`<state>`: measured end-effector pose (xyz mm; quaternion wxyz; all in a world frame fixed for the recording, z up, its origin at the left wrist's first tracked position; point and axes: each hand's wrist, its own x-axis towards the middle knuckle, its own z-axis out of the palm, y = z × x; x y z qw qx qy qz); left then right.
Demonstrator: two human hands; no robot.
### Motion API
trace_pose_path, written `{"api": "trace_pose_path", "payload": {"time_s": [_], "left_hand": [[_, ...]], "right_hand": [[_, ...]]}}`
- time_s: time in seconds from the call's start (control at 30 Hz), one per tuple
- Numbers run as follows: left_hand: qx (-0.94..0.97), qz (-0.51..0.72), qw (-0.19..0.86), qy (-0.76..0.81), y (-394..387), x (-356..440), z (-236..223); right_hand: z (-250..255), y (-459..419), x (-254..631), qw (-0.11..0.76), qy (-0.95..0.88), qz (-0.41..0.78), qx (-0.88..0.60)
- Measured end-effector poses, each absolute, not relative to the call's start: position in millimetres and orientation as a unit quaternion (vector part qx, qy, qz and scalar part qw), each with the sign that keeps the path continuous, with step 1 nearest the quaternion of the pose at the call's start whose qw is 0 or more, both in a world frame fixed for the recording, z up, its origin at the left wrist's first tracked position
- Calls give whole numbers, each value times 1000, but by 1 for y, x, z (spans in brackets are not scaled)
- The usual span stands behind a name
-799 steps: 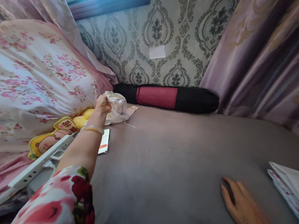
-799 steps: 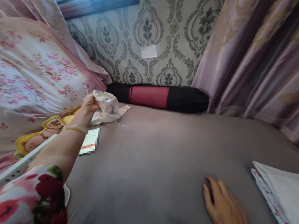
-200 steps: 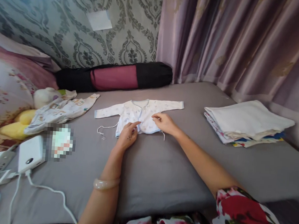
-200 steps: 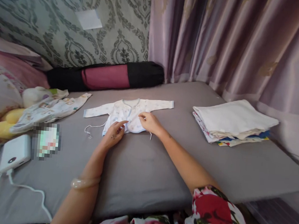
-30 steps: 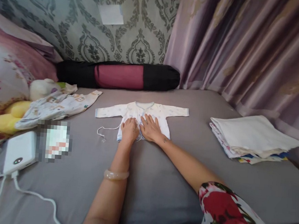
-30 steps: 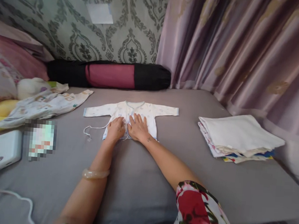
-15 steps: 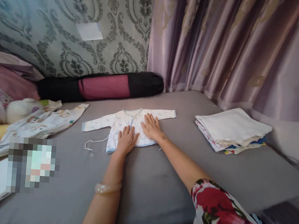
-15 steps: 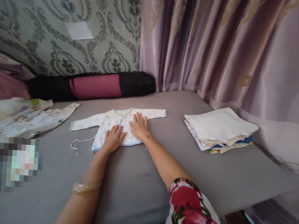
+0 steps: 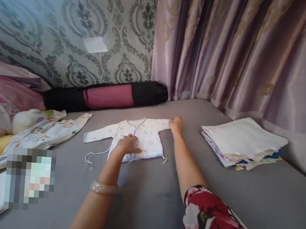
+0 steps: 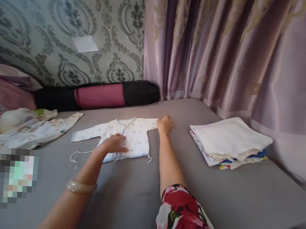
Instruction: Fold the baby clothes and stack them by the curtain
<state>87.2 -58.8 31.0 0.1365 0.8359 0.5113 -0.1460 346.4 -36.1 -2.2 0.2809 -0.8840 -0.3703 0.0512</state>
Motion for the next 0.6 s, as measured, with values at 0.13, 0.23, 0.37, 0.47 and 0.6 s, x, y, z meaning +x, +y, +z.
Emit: {"api": "trace_pose_path", "payload": {"time_s": [0.13,0.23,0.37,0.47,0.6], "left_hand": [[833,-141,125,520,-42,93,47],[854,-41,100,508,-29,106,36],[895,105,138,411,-3,136,2],[913,121,131,367,16,154,-18],[909,90,116,390,27,165,-24]], "right_hand": [[-22,-42,360,256,-299,-4,-919],[-28,-40,365,249,-292,-9,-923],[-26,-36,370,250,-283,39,-925],[-24,-35,376,266,-281,79,-919],[-21,-30,387,360,-298,121,-876]]}}
